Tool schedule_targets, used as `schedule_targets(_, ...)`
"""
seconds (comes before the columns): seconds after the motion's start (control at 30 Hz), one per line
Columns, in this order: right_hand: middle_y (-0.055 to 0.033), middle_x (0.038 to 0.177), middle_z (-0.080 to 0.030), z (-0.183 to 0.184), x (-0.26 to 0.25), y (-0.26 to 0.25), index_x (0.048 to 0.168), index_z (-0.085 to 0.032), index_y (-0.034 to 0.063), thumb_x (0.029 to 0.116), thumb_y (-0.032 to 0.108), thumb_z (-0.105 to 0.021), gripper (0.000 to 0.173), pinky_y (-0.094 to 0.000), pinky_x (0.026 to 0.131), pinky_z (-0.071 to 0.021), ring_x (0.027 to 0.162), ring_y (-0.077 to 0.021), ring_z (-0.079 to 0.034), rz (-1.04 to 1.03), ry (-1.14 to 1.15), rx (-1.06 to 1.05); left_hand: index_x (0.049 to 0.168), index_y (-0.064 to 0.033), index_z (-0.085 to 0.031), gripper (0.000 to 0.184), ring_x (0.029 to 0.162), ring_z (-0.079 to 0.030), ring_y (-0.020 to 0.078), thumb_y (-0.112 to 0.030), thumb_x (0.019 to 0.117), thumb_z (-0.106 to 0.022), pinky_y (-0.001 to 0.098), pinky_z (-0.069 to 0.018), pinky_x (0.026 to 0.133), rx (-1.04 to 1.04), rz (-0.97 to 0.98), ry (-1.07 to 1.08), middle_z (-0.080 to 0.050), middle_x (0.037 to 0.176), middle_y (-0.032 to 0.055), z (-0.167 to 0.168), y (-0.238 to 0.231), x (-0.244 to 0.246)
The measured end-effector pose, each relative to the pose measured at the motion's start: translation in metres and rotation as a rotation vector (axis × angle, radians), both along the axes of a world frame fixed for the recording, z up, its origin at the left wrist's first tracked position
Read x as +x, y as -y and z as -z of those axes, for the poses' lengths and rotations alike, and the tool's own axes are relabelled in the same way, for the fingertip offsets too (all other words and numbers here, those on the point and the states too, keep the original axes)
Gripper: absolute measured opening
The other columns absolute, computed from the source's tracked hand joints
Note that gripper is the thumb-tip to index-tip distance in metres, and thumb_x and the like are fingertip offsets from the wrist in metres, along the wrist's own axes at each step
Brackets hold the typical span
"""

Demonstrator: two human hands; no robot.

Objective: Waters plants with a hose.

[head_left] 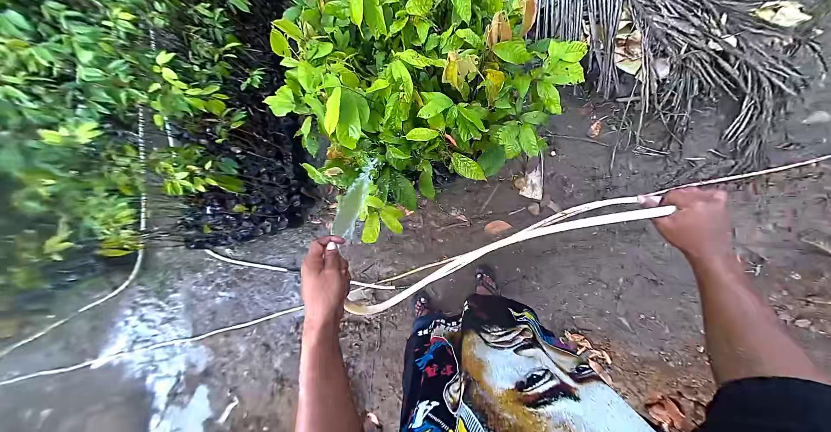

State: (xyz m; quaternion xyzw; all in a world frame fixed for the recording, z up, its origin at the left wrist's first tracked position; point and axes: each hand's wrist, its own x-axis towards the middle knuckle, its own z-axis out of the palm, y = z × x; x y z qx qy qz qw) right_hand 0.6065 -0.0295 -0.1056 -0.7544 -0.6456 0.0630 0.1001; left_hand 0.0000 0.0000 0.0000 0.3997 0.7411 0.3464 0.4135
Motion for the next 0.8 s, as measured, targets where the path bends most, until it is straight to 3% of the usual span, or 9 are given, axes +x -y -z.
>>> schedule_targets(0.07, -0.0293, 0.098, -0.07, 0.031, -0.027, 0.011, 0.088, -0.069, -0.007, 0.1001, 0.048, -0.056, 0.058, -0.0674, 0.103, -0.0372, 0.105, -0.0493, -0.065, 0.038, -0.068, -0.132, 0.12, -0.0063, -0.059, 0.028, 0.041, -0.037, 0.0069, -0.019, 0.1124, -0.035, 0.0252, -0.0357, 0.039, -0.01, 0.041, -0.112, -0.038, 0.057, -0.0057, 0.003, 0.016, -0.006)
schedule_targets(0.2, -0.0253, 0.102, -0.071, 0.067, -0.063, 0.037, 0.09, -0.071, -0.0025, 0.0964, 0.041, -0.068, 0.044, -0.0646, 0.107, -0.0347, 0.109, -0.0454, -0.063, 0.145, -0.142, -0.311, 0.118, -0.0073, -0.062, 0.029, 0.043, -0.039, 0.0081, -0.02, 0.1117, -0.037, 0.0268, -0.0368, 0.041, -0.048, 0.091, -0.227, -0.039, 0.058, -0.0052, 0.0, 0.034, -0.016)
schedule_targets(0.33, -0.0268, 0.101, -0.07, 0.078, -0.061, 0.06, 0.09, -0.07, -0.0027, 0.0953, 0.039, -0.069, 0.042, -0.0655, 0.106, -0.0345, 0.108, -0.0461, -0.063, 0.241, -0.191, -0.358, 0.119, -0.0085, -0.063, 0.03, 0.043, -0.04, 0.0082, -0.022, 0.1119, -0.037, 0.0268, -0.0377, 0.042, -0.104, 0.177, -0.29, -0.042, 0.059, -0.0047, -0.018, 0.034, -0.03)
schedule_targets(0.47, -0.0267, 0.099, -0.07, 0.073, -0.064, 0.074, 0.087, -0.069, -0.0026, 0.0958, 0.039, -0.069, 0.042, -0.0651, 0.104, -0.0358, 0.106, -0.0458, -0.064, 0.287, -0.214, -0.384, 0.116, -0.0093, -0.062, 0.029, 0.042, -0.035, 0.0068, -0.024, 0.1125, -0.037, 0.0247, -0.0328, 0.039, -0.128, 0.196, -0.29, -0.039, 0.058, -0.0055, -0.038, 0.024, -0.043)
schedule_targets(0.8, -0.0216, 0.089, -0.072, 0.071, -0.122, 0.092, 0.08, -0.068, -0.0019, 0.0953, 0.041, -0.068, 0.045, -0.0613, 0.105, -0.0376, 0.098, -0.0414, -0.067, 0.065, -0.307, -0.316, 0.11, -0.0151, -0.064, 0.025, 0.041, -0.033, 0.0059, -0.027, 0.1109, -0.041, 0.0232, -0.0307, 0.04, -0.233, 0.339, -0.454, -0.038, 0.057, -0.005, -0.103, -0.009, -0.063)
